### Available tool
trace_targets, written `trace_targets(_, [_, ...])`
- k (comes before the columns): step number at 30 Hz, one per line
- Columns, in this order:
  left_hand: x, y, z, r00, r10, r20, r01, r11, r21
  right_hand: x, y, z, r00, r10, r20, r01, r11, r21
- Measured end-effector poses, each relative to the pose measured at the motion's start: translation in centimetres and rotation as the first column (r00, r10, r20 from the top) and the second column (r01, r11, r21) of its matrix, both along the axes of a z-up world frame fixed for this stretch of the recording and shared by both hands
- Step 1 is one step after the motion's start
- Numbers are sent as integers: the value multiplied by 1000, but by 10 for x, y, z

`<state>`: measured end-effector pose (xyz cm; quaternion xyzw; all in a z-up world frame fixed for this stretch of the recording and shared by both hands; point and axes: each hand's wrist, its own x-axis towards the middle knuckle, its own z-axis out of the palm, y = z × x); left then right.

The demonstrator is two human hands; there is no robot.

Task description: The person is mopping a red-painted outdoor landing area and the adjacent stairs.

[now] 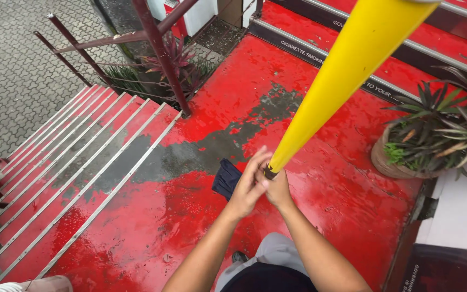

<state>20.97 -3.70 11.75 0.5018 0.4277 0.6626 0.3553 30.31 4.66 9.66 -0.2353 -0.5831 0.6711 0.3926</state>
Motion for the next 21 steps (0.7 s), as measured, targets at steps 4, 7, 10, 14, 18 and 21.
trace_targets(4, [-40, -5, 18, 962, 125, -241, -158, 980, -120, -32, 8, -79, 993, -47, 110, 43, 998, 40])
trace_targets(7, [-69, 0, 59, 966, 155, -208, -181, 977, -110, -62, 23, -106, 974, -71, 216, 53, 995, 89])
trace_targets(10, [-98, 12, 71, 980, 96, -175, -112, 990, -84, -99, 28, -97, 975, -56, 214, 47, 998, 49])
trace_targets(14, [-158, 47, 61, 996, 53, 66, -48, 995, -84, -161, 46, -60, 995, 11, 101, -23, 992, 122])
trace_targets(18, [-213, 44, 53, 970, -24, 243, 28, 1000, -13, -190, 44, -140, 965, 240, 105, -229, 968, -103])
trace_targets(21, [-248, 50, 82, 972, -125, 200, 117, 992, 49, -200, 41, -144, 946, 240, 217, -211, 966, -146])
